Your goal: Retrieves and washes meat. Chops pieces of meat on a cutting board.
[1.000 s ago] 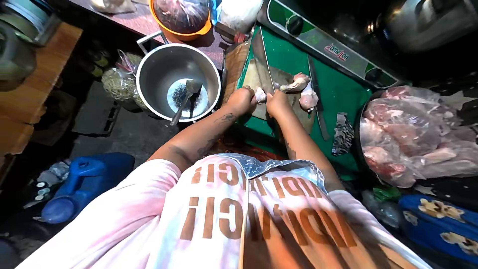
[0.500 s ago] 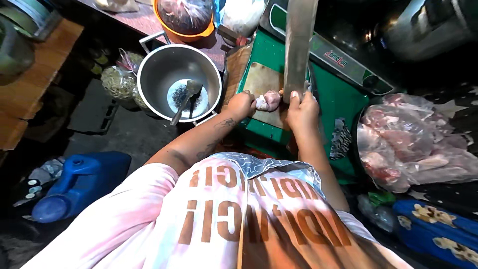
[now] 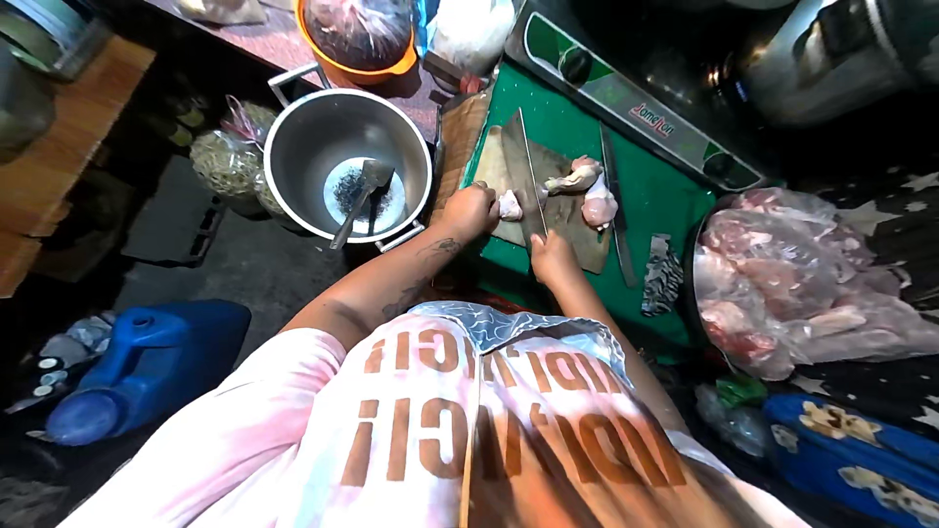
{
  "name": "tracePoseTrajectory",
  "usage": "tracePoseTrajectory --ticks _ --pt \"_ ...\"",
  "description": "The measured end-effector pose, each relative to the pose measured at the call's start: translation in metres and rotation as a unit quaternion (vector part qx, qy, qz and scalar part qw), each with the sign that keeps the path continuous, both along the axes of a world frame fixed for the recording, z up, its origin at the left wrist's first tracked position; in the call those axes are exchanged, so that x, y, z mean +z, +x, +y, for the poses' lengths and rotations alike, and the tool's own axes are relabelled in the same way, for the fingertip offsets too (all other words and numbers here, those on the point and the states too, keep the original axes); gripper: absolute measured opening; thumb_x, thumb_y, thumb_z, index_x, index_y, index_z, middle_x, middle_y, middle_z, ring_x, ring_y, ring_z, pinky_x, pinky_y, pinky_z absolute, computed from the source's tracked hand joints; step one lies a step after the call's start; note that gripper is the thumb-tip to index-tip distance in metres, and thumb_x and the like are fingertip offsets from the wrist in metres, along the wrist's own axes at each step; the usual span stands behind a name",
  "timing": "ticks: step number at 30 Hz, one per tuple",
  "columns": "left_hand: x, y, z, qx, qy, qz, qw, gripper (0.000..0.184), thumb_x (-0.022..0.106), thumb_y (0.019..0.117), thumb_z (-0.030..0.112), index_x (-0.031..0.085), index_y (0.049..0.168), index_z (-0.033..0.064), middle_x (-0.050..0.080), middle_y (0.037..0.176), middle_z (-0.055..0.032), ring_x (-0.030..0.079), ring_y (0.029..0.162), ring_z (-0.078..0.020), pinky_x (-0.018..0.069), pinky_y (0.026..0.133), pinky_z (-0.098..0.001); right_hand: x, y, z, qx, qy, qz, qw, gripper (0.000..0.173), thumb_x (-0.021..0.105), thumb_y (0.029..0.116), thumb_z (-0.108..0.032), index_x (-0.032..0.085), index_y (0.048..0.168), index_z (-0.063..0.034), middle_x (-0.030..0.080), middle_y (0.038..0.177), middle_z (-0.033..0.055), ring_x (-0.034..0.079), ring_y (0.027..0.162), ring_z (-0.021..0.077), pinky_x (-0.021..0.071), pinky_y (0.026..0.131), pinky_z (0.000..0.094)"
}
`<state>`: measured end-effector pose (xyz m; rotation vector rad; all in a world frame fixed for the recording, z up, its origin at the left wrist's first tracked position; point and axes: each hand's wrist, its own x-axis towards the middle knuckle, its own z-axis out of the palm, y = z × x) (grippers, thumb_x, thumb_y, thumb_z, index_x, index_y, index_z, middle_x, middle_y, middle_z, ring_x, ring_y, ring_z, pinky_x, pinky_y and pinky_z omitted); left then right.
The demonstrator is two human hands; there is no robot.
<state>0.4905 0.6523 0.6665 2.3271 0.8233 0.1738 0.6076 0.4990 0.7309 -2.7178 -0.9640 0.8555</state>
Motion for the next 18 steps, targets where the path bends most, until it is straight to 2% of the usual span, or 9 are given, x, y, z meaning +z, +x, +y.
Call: tracePoseTrajectory --ticks 4,7,9,11,14,15,16,17,18 --pt "-0.004 -0.003 -0.002 -0.029 0.008 -0.013 0.999 0.038 0.052 0.1056 0.034 0.07 0.105 0.0009 0.065 0.11 -0.0196 0.068 0.103 -0.0365 0.0557 0.087 -0.0565 0.005 -0.002 -0.023 -0.003 -0.043 0.017 0.999 0.042 0.041 0.1119 -0.032 0.059 0.123 0.0039 0.068 0.104 0.0259 0.07 0.097 0.0397 0.0544 0.087 0.0584" --pt "-0.002 -0.001 -0.004 -0.054 0.018 0.016 0.998 0.048 0.063 0.0995 0.046 0.068 0.11 0.0005 0.064 0.112 -0.021 0.066 0.105 -0.0385 0.0554 0.088 -0.0574 -0.004 0.008 0.007 -0.012 -0.001 0.029 1.0 0.044 0.043 0.1115 -0.034 0.059 0.126 0.0048 0.068 0.105 0.0284 0.07 0.091 0.0419 0.0555 0.083 0.061" --pt "0.006 0.005 -0.009 -0.059 0.019 0.058 0.996 0.043 0.067 0.0974 0.04 0.066 0.113 -0.0003 0.064 0.114 -0.022 0.066 0.109 -0.04 0.0548 0.089 -0.0581 -0.005 0.017 0.031 -0.01 0.018 0.045 0.999 0.046 0.043 0.1112 -0.034 0.057 0.13 0.0058 0.067 0.109 0.0294 0.07 0.089 0.0421 0.0566 0.082 0.0607" --pt "0.017 0.008 -0.009 -0.058 0.011 0.095 0.994 0.038 0.069 0.0936 0.029 0.064 0.115 -0.0016 0.066 0.113 -0.0227 0.066 0.109 -0.041 0.0543 0.089 -0.0598 -0.005 0.026 0.042 -0.015 0.034 0.074 0.997 0.048 0.043 0.1116 -0.036 0.054 0.134 0.0056 0.066 0.108 0.0288 0.07 0.082 0.0386 0.0583 0.077 0.0562" --pt "0.033 0.01 0.006 -0.049 -0.107 0.101 0.988 0.032 0.075 0.0885 0.021 0.067 0.11 -0.0017 0.07 0.104 -0.022 0.068 0.102 -0.0388 0.0532 0.089 -0.0615 -0.005 0.038 0.03 -0.033 0.064 0.103 0.992 0.047 0.045 0.111 -0.038 0.055 0.134 0.0025 0.065 0.099 0.0258 0.067 0.069 0.0322 0.0583 0.067 0.0503" --pt "0.039 0.01 0.012 -0.034 -0.172 0.108 0.979 0.032 0.077 0.0879 0.019 0.069 0.11 -0.0015 0.07 0.103 -0.0208 0.068 0.098 -0.0351 0.0539 0.087 -0.0585 -0.006 0.041 0.023 -0.041 0.068 0.106 0.991 0.047 0.046 0.1108 -0.038 0.056 0.134 0.0018 0.066 0.098 0.0254 0.067 0.068 0.0318 0.058 0.067 0.05" --pt "0.044 0.01 0.018 -0.019 -0.228 0.113 0.967 0.027 0.076 0.0891 0.016 0.067 0.109 -0.0004 0.069 0.098 -0.017 0.066 0.088 -0.028 0.0547 0.08 -0.0505 -0.007 0.044 0.016 -0.05 0.072 0.104 0.991 0.046 0.046 0.1108 -0.038 0.057 0.133 0.002 0.066 0.098 0.0253 0.067 0.068 0.0323 0.0575 0.067 0.0506" --pt "0.05 0.009 0.022 -0.005 -0.266 0.107 0.958 0.021 0.073 0.0909 0.014 0.066 0.107 0.0024 0.067 0.088 -0.0108 0.061 0.073 -0.0182 0.0512 0.067 -0.0383 -0.009 0.048 0.011 -0.06 0.077 0.101 0.99 0.046 0.046 0.1108 -0.037 0.057 0.131 0.0022 0.066 0.097 0.025 0.067 0.068 0.0323 0.0575 0.067 0.0507" --pt "0.06 0.009 0.025 0.008 -0.297 0.094 0.95 0.019 0.07 0.093 0.012 0.065 0.109 0.0034 0.065 0.082 -0.0078 0.055 0.064 -0.0133 0.0459 0.06 -0.0319 -0.011 0.053 0.007 -0.072 0.083 0.098 0.989 0.044 0.046 0.1108 -0.036 0.058 0.129 0.002 0.066 0.096 0.0245 0.067 0.068 0.0322 0.0575 0.067 0.0506"
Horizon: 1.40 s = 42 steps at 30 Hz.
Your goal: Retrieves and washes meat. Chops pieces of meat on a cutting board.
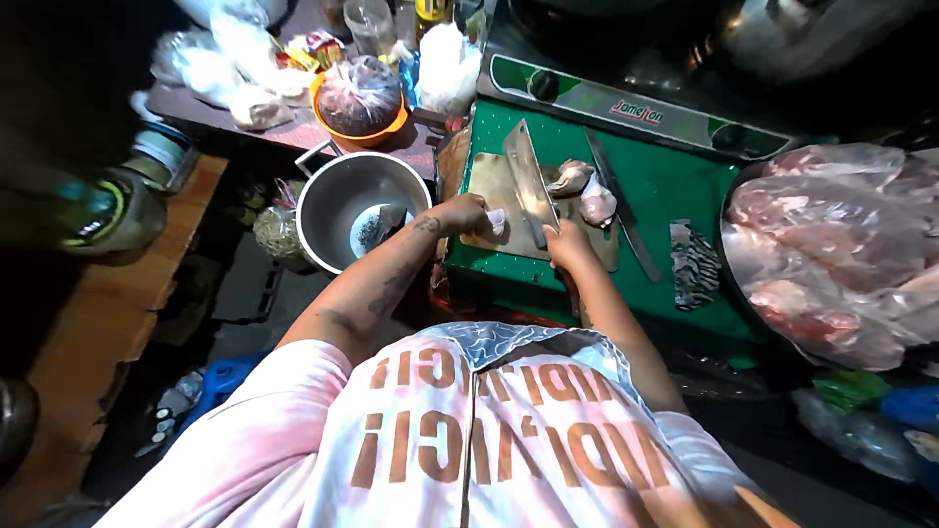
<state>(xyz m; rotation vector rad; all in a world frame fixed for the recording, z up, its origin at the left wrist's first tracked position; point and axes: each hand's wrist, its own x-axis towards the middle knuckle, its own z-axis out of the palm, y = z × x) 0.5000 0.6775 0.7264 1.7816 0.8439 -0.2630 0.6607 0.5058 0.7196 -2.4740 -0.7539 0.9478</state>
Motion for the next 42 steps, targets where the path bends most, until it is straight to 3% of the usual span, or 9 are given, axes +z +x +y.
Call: tracePoseTrajectory --ticks 4,9,15,19,24,28,32,35,42 --pt "0.042 0.008 0.002 0.037 -0.092 -0.107 0.989 0.037 0.056 0.098 0.006 0.059 0.134 0.0094 0.063 0.084 -0.004 0.043 0.054 -0.006 0.0364 0.051 -0.023 -0.003 0.013 -0.009 -0.047 0.018 0.026 0.998 0.043 0.049 0.1097 -0.034 0.057 0.132 0.0013 0.065 0.1 0.0242 0.066 0.069 0.0304 0.058 0.067 0.0485" --pt "0.008 0.015 -0.008 0.078 -0.121 -0.075 0.987 0.039 0.054 0.1057 0.02 0.05 0.143 0.0075 0.065 0.091 -0.0083 0.057 0.064 -0.0121 0.0492 0.059 -0.0276 -0.003 0.014 -0.007 -0.043 0.012 0.03 0.999 0.042 0.049 0.1099 -0.034 0.056 0.131 0.0011 0.064 0.102 0.0248 0.067 0.07 0.0313 0.0578 0.067 0.0488" --pt "-0.013 -0.006 -0.008 0.022 -0.011 0.048 0.999 0.036 0.063 0.1037 0.031 0.059 0.121 -0.0005 0.067 0.087 -0.0112 0.064 0.068 -0.0166 0.0563 0.066 -0.0333 -0.003 0.014 -0.008 -0.036 0.015 0.032 0.999 0.046 0.048 0.1103 -0.036 0.056 0.131 0.0041 0.064 0.106 0.0276 0.068 0.075 0.0345 0.0581 0.071 0.0523" --pt "0.002 0.006 0.007 -0.082 0.235 0.144 0.958 0.065 0.054 0.1003 0.061 0.071 0.103 -0.0024 0.07 0.102 -0.0246 0.069 0.098 -0.0405 0.0525 0.087 -0.065 -0.006 0.017 -0.008 -0.031 0.015 0.029 0.999 0.045 0.048 0.1101 -0.036 0.056 0.129 0.0046 0.065 0.104 0.0274 0.068 0.075 0.0358 0.0576 0.072 0.0541" --pt "-0.007 0.041 -0.017 -0.178 0.341 0.082 0.919 0.084 0.087 0.0773 0.023 0.047 0.151 0.0146 0.052 0.138 -0.0303 0.061 0.117 -0.0471 0.0539 0.094 -0.0621 -0.004 0.017 -0.008 -0.029 0.017 0.028 0.999 0.044 0.048 0.1104 -0.035 0.056 0.13 0.0038 0.065 0.103 0.0267 0.068 0.073 0.034 0.0583 0.071 0.0517" --pt "-0.027 0.058 -0.019 -0.24 0.376 0.018 0.895 0.03 0.066 0.096 0.013 0.07 0.125 0.0099 0.063 0.125 -0.0229 0.064 0.115 -0.0401 0.0539 0.097 -0.0565 -0.004 0.018 -0.01 -0.024 0.016 0.033 0.999 0.044 0.048 0.1105 -0.035 0.056 0.131 0.0033 0.065 0.105 0.0272 0.069 0.076 0.0353 0.0584 0.072 0.0526" --pt "-0.022 0.06 -0.001 -0.174 0.298 -0.028 0.938 0.025 0.064 0.0998 0.017 0.07 0.114 -0.0028 0.07 0.111 -0.0217 0.068 0.108 -0.0368 0.0519 0.098 -0.0569 -0.004 0.019 -0.011 -0.029 0.022 0.037 0.999 0.044 0.047 0.1105 -0.035 0.057 0.129 0.0036 0.065 0.106 0.0271 0.069 0.077 0.0356 0.0583 0.073 0.0529" --pt "-0.015 0.057 0.008 -0.056 0.209 -0.037 0.976 0.038 0.055 0.1066 0.03 0.068 0.097 -0.0038 0.068 0.086 -0.0182 0.067 0.079 -0.0296 0.0544 0.079 -0.0518 -0.004 0.02 -0.012 -0.028 0.025 0.041 0.998 0.042 0.048 0.1104 -0.034 0.057 0.128 0.004 0.065 0.103 0.0261 0.068 0.074 0.0334 0.0581 0.071 0.0514" --pt "-0.007 0.058 0.014 0.119 0.063 -0.135 0.982 0.032 0.055 0.1066 0.024 0.07 0.097 -0.0027 0.069 0.09 -0.013 0.066 0.083 -0.0185 0.0555 0.083 -0.0425 -0.005 0.022 -0.011 -0.028 0.018 0.042 0.999 0.046 0.05 0.1095 -0.037 0.055 0.134 0.0017 0.065 0.106 0.0262 0.068 0.07 0.0328 0.0582 0.068 0.0511"
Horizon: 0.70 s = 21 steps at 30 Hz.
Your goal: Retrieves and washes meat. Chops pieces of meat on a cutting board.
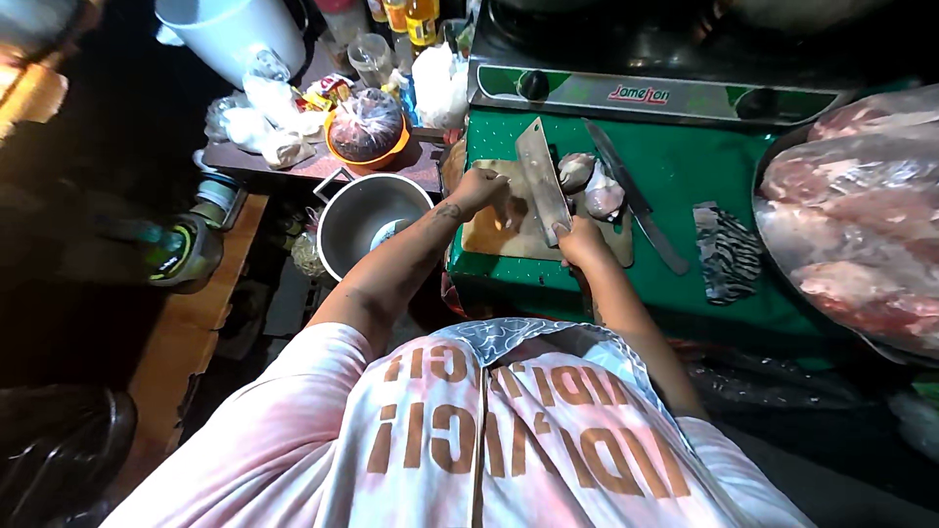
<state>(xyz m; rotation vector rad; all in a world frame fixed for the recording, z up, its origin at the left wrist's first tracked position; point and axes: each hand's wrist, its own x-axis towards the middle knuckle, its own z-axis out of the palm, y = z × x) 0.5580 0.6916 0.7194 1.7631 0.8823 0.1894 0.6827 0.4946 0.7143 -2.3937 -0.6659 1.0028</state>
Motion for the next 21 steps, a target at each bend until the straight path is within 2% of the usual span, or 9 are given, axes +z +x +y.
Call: tracePoseTrajectory --ticks 4,6,8,11,14,16,18,20,21 --pt "-0.008 -0.008 -0.016 0.049 -0.019 -0.197 0.979 0.018 0.063 0.1017 0.012 0.07 0.11 -0.0029 0.071 0.107 -0.0124 0.068 0.097 -0.0162 0.0567 0.092 -0.037 -0.002 0.001 -0.001 0.002 0.012 0.004 1.0 0.044 0.05 0.1093 -0.035 0.056 0.129 0.0049 0.065 0.103 0.0275 0.067 0.072 0.0355 0.0576 0.07 0.0541" --pt "-0.024 -0.024 -0.028 0.039 0.056 -0.161 0.985 0.022 0.067 0.0985 0.011 0.07 0.115 -0.0031 0.071 0.111 -0.014 0.068 0.101 -0.018 0.0564 0.094 -0.0367 -0.003 0.001 -0.002 0.001 0.01 0.001 1.0 0.044 0.049 0.1096 -0.035 0.057 0.129 0.0035 0.064 0.099 0.0255 0.066 0.069 0.0325 0.0576 0.067 0.0508" --pt "-0.048 -0.045 -0.035 -0.019 0.202 -0.091 0.975 0.017 0.067 0.0952 0.008 0.074 0.105 -0.0032 0.069 0.12 -0.018 0.066 0.115 -0.0251 0.0527 0.103 -0.0413 -0.002 0.0 -0.002 -0.004 0.011 0.002 1.0 0.046 0.049 0.1099 -0.037 0.056 0.13 0.0032 0.065 0.099 0.0259 0.066 0.068 0.0319 0.0581 0.066 0.0499" --pt "-0.063 -0.067 -0.04 -0.084 0.319 -0.069 0.941 0.013 0.07 0.0859 0.0 0.075 0.097 -0.0006 0.067 0.12 -0.0208 0.065 0.115 -0.0317 0.0528 0.102 -0.0444 -0.003 0.0 -0.001 -0.006 0.01 -0.002 1.0 0.046 0.049 0.1097 -0.037 0.056 0.13 0.0032 0.064 0.099 0.0255 0.066 0.067 0.0311 0.0579 0.065 0.0489" --pt "-0.055 -0.069 -0.042 -0.061 0.322 -0.068 0.942 0.031 0.069 0.0807 0.001 0.068 0.111 -0.0027 0.063 0.125 -0.0241 0.063 0.116 -0.0358 0.0537 0.1 -0.0489 -0.001 0.0 0.0 -0.001 0.002 -0.002 1.0 0.046 0.049 0.1098 -0.038 0.055 0.132 0.0027 0.065 0.099 0.0249 0.066 0.067 0.0308 0.0581 0.065 0.0485" --pt "-0.048 -0.06 -0.039 -0.056 0.306 -0.035 0.95 0.05 0.068 0.0847 0.012 0.059 0.132 -0.0014 0.058 0.139 -0.0236 0.058 0.129 -0.037 0.0484 0.108 -0.0519 -0.001 0.0 0.001 -0.002 -0.001 -0.002 1.0 0.047 0.049 0.1098 -0.038 0.054 0.133 0.0026 0.064 0.097 0.0248 0.066 0.066 0.0307 0.0584 0.065 0.0482" --pt "-0.048 -0.045 -0.037 -0.085 0.281 -0.013 0.956 0.069 0.068 0.0914 0.021 0.043 0.152 0.0011 0.048 0.154 -0.0232 0.048 0.142 -0.0381 0.0408 0.116 -0.054 -0.002 0.001 0.001 0.0 -0.003 -0.005 1.0 0.048 0.049 0.1097 -0.039 0.054 0.133 0.0025 0.064 0.096 0.0245 0.066 0.065 0.0306 0.0583 0.064 0.048" --pt "-0.046 -0.032 -0.035 -0.13 0.257 -0.001 0.958 0.072 0.064 0.0989 0.018 0.031 0.16 0.003 0.042 0.158 -0.0241 0.046 0.144 -0.039 0.0393 0.118 -0.0542 -0.002 0.0 0.0 0.0 -0.002 -0.006 1.0 0.048 0.049 0.1098 -0.038 0.054 0.134 0.0024 0.064 0.096 0.0239 0.066 0.065 0.0297 0.0582 0.064 0.0472" --pt "-0.042 -0.027 -0.035 -0.153 0.253 0.0 0.955 0.069 0.064 0.0993 0.014 0.033 0.159 0.0023 0.049 0.153 -0.0241 0.051 0.14 -0.039 0.0414 0.116 -0.0536 -0.002 0.0 0.0 -0.001 0.0 -0.007 1.0 0.047 0.049 0.1097 -0.038 0.054 0.134 0.0026 0.064 0.095 0.0238 0.066 0.065 0.0293 0.0582 0.064 0.0467"
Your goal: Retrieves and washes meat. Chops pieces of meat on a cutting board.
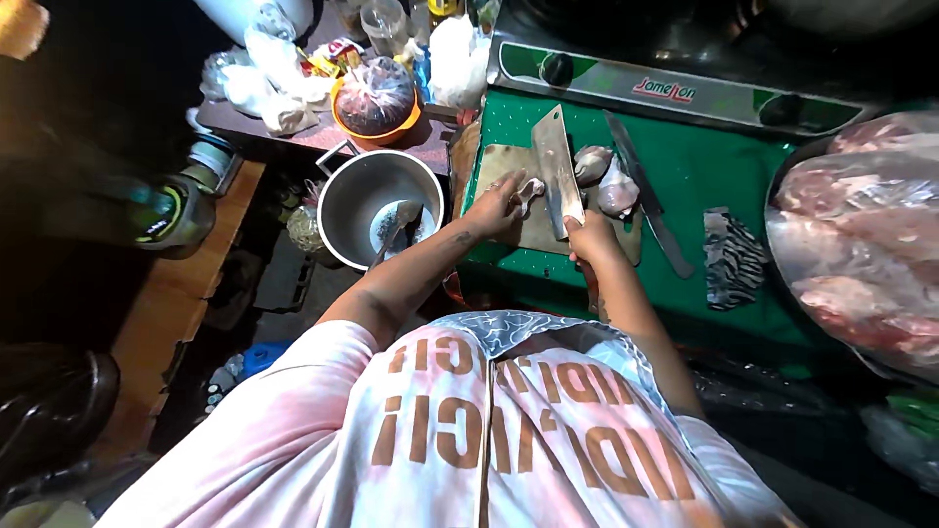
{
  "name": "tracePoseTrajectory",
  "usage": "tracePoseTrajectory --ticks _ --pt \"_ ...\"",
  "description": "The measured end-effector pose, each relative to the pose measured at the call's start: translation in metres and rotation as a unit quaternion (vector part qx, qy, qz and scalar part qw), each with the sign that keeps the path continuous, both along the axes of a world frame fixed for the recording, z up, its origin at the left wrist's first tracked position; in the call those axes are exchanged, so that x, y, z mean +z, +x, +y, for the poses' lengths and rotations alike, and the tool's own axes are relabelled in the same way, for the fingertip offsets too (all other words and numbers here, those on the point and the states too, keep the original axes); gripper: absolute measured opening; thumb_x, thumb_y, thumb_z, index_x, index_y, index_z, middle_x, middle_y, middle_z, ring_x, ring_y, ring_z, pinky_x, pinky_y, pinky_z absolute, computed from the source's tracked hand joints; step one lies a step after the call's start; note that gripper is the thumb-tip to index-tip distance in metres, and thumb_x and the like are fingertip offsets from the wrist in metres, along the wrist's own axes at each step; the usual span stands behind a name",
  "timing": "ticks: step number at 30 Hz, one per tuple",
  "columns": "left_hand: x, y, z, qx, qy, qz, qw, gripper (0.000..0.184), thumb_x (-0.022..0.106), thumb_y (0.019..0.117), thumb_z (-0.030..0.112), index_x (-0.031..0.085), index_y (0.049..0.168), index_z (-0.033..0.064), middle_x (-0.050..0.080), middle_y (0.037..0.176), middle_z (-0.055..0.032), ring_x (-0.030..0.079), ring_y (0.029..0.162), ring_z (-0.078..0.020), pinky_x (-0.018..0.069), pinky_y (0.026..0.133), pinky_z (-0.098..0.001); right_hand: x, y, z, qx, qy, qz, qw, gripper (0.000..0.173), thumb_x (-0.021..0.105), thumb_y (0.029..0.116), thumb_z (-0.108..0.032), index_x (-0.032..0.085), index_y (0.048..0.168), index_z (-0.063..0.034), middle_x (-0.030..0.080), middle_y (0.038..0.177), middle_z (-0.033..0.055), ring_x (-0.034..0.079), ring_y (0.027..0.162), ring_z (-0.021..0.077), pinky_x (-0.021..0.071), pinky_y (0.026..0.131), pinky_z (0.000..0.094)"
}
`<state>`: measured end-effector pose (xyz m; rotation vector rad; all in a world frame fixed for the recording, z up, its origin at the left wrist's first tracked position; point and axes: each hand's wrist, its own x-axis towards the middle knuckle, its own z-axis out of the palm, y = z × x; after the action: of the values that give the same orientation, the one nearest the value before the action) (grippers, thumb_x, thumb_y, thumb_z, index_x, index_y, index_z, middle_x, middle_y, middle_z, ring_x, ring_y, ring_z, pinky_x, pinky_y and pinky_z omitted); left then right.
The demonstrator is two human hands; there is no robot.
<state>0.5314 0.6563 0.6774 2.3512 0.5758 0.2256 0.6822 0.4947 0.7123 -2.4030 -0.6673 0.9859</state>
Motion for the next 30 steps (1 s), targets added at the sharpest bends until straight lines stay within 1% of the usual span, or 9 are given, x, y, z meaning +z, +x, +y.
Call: tracePoseTrajectory --ticks 3,5,7,12,15,18,23,27,30 --pt "0.002 0.005 0.003 -0.04 0.037 -0.028 0.998 0.03 0.069 0.0926 0.005 0.07 0.121 -0.0023 0.071 0.115 -0.0198 0.065 0.114 -0.0347 0.0496 0.105 -0.0489 -0.001 -0.001 -0.001 -0.005 0.005 -0.002 1.0 0.046 0.05 0.1096 -0.037 0.056 0.131 0.0028 0.064 0.092 0.0228 0.065 0.063 0.0288 0.0578 0.063 0.0461" --pt "0.005 0.001 0.005 -0.019 0.066 -0.034 0.997 0.013 0.07 0.0906 0.003 0.074 0.102 -0.0012 0.07 0.106 -0.0195 0.067 0.107 -0.0345 0.0532 0.099 -0.0493 -0.002 -0.001 -0.001 -0.006 0.008 -0.002 1.0 0.045 0.049 0.1098 -0.037 0.056 0.129 0.0028 0.064 0.091 0.0216 0.064 0.062 0.0273 0.0577 0.062 0.045" --pt "0.007 -0.006 0.006 0.01 0.091 -0.038 0.995 0.009 0.069 0.0915 0.004 0.073 0.097 -0.0015 0.069 0.106 -0.0205 0.068 0.104 -0.0352 0.0549 0.095 -0.0499 -0.001 -0.002 -0.001 -0.006 0.009 -0.003 1.0 0.044 0.049 0.1099 -0.037 0.057 0.128 0.0026 0.064 0.092 0.0219 0.064 0.062 0.0271 0.0578 0.062 0.0452" --pt "-0.003 -0.024 -0.005 0.036 0.119 -0.075 0.989 0.017 0.068 0.0909 0.006 0.068 0.104 -0.0031 0.066 0.111 -0.0227 0.066 0.108 -0.0378 0.0548 0.096 -0.0504 -0.003 0.0 -0.001 0.0 0.008 -0.005 1.0 0.047 0.05 0.1096 -0.038 0.055 0.131 0.004 0.065 0.096 0.0245 0.067 0.067 0.0312 0.0589 0.065 0.0487" --pt "-0.008 -0.023 -0.021 0.056 0.077 -0.029 0.995 0.035 0.072 0.0892 0.028 0.066 0.108 -0.0013 0.065 0.11 -0.0222 0.066 0.104 -0.0375 0.0552 0.091 -0.0532 -0.003 0.0 0.001 0.003 0.001 -0.006 1.0 0.049 0.049 0.1097 -0.038 0.054 0.134 0.0041 0.065 0.099 0.0258 0.068 0.069 0.0325 0.0593 0.068 0.0497" --pt "-0.003 -0.006 -0.03 0.081 0.066 0.047 0.993 0.056 0.079 0.086 0.047 0.067 0.116 0.0021 0.064 0.118 -0.0213 0.063 0.114 -0.0379 0.0525 0.099 -0.0538 -0.002 -0.001 0.001 0.002 -0.001 -0.01 1.0 0.048 0.049 0.1096 -0.038 0.054 0.134 0.0031 0.066 0.1 0.0259 0.068 0.069 0.0319 0.0594 0.068 0.0496" --pt "-0.003 0.004 -0.023 0.1 0.036 0.027 0.994 0.028 0.068 0.0964 0.011 0.062 0.121 -0.0019 0.066 0.118 -0.0229 0.065 0.114 -0.0395 0.0527 0.1 -0.0542 -0.003 -0.002 0.0 -0.009 0.007 -0.007 1.0 0.045 0.049 0.1098 -0.037 0.056 0.132 0.0019 0.065 0.094 0.0227 0.066 0.064 0.0291 0.0584 0.064 0.0467" --pt "-0.003 -0.012 -0.02 0.146 0.027 0.027 0.989 0.047 0.064 0.0977 0.008 0.05 0.142 0.0006 0.071 0.113 -0.0212 0.07 0.108 -0.0389 0.0548 0.097 -0.0562 -0.005 0.0 0.001 -0.01 0.004 -0.003 1.0 0.046 0.049 0.1099 -0.038 0.055 0.133 0.0015 0.064 0.095 0.0231 0.066 0.066 0.0294 0.0587 0.065 0.0467" --pt "-0.007 -0.019 -0.019 0.153 0.054 0.062 0.985 0.027 0.06 0.0991 0.011 0.066 0.123 -0.0002 0.069 0.116 -0.0216 0.067 0.114 -0.0376 0.0527 0.101 -0.054 -0.003 -0.006 -0.001 -0.012 0.021 -0.013 1.0 0.044 0.047 0.1106 -0.038 0.057 0.128 0.0009 0.064 0.091 0.0213 0.065 0.063 0.0287 0.0584 0.063 0.0465"
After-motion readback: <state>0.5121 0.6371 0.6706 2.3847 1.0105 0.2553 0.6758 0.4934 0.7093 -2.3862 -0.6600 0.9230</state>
